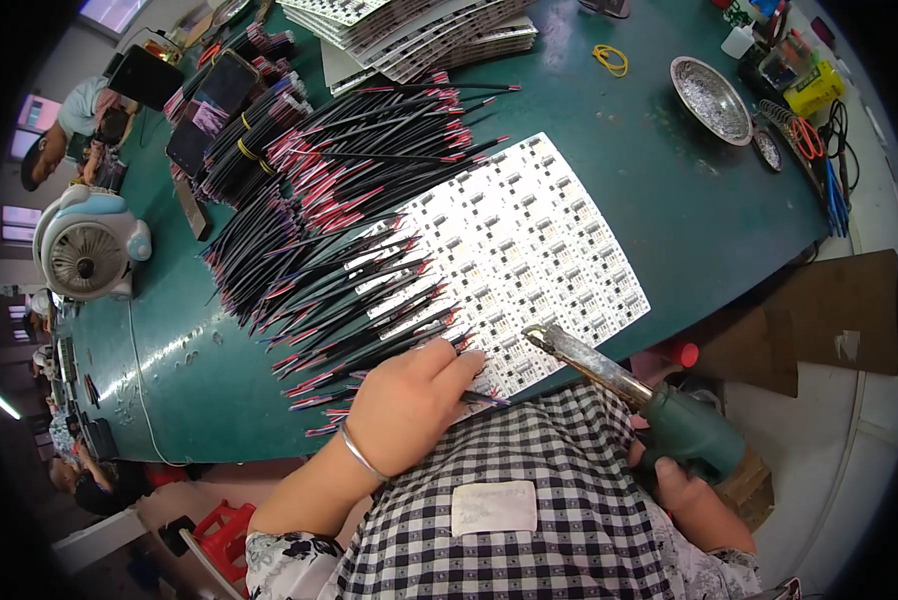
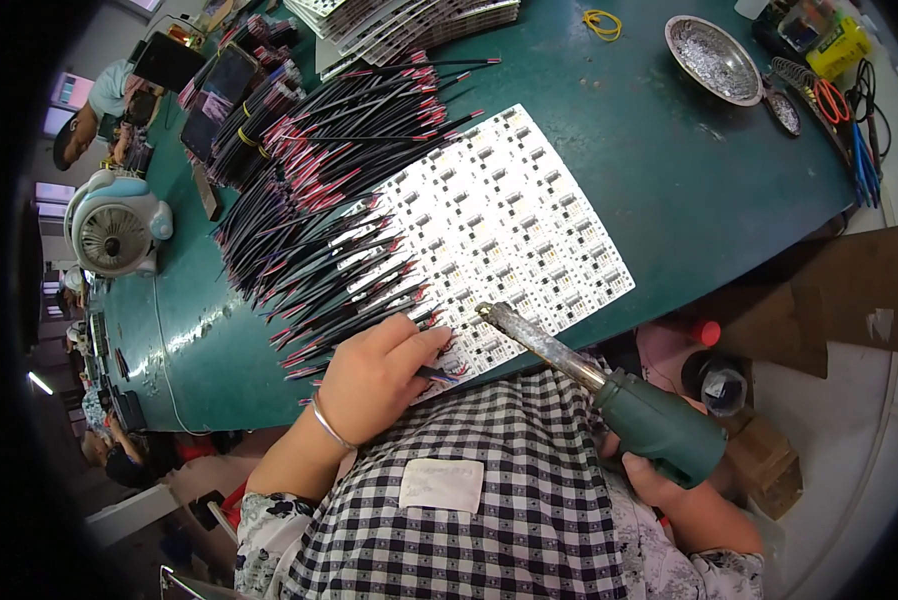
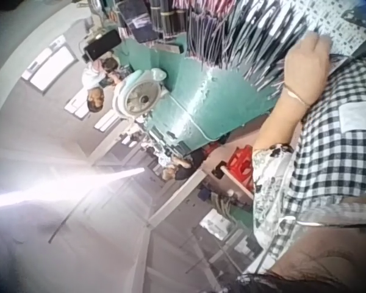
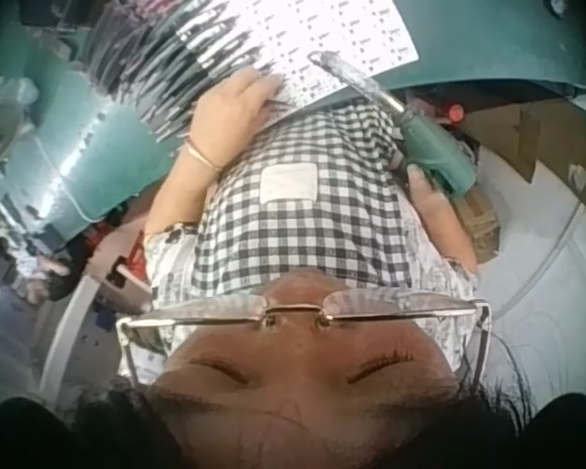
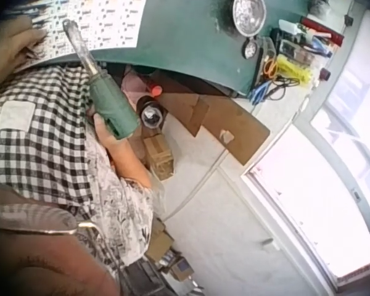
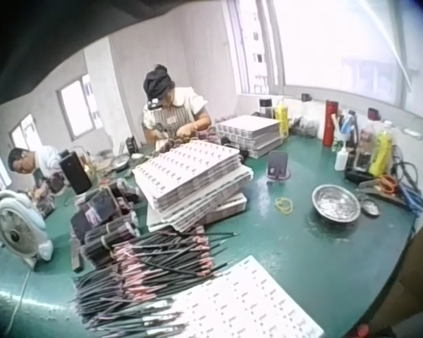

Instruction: The person solders wires onto circular LED circuit boards using a handheld soldering iron.

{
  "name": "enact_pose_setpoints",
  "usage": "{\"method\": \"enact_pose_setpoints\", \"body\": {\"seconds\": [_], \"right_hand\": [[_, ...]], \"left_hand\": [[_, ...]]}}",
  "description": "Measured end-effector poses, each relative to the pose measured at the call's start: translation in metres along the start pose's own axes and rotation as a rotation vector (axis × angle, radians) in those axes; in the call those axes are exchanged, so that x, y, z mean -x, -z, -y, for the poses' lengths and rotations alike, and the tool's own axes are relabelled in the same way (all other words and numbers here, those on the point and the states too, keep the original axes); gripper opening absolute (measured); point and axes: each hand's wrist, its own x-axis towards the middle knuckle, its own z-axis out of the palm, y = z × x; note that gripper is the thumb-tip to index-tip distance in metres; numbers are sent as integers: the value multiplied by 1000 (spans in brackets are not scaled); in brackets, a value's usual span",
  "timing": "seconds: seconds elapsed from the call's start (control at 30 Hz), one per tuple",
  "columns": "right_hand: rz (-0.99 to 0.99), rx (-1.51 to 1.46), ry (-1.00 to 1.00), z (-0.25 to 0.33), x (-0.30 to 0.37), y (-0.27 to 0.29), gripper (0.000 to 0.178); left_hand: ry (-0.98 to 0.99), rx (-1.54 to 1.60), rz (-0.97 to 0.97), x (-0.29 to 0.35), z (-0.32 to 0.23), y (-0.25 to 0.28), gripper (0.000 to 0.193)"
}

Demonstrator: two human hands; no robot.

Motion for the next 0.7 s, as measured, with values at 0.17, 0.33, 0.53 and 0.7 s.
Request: {"method": "enact_pose_setpoints", "body": {"seconds": [0.17, 0.33, 0.53, 0.7], "right_hand": [[-92, -144, 9, 1, 1, -10, 62], [-151, -235, 35, 5, 5, -13, 61], [-119, -321, -68, -3, 15, -10, 48], [-128, 98, 42, -26, 24, -5, 40]], "left_hand": [[-119, 346, -292, 16, 31, -7, 20], [49, 368, -451, 25, 5, 7, 24], [-51, -104, -178, 18, -14, -13, 30], [-13, -136, -291, 16, -19, -17, 31]]}}
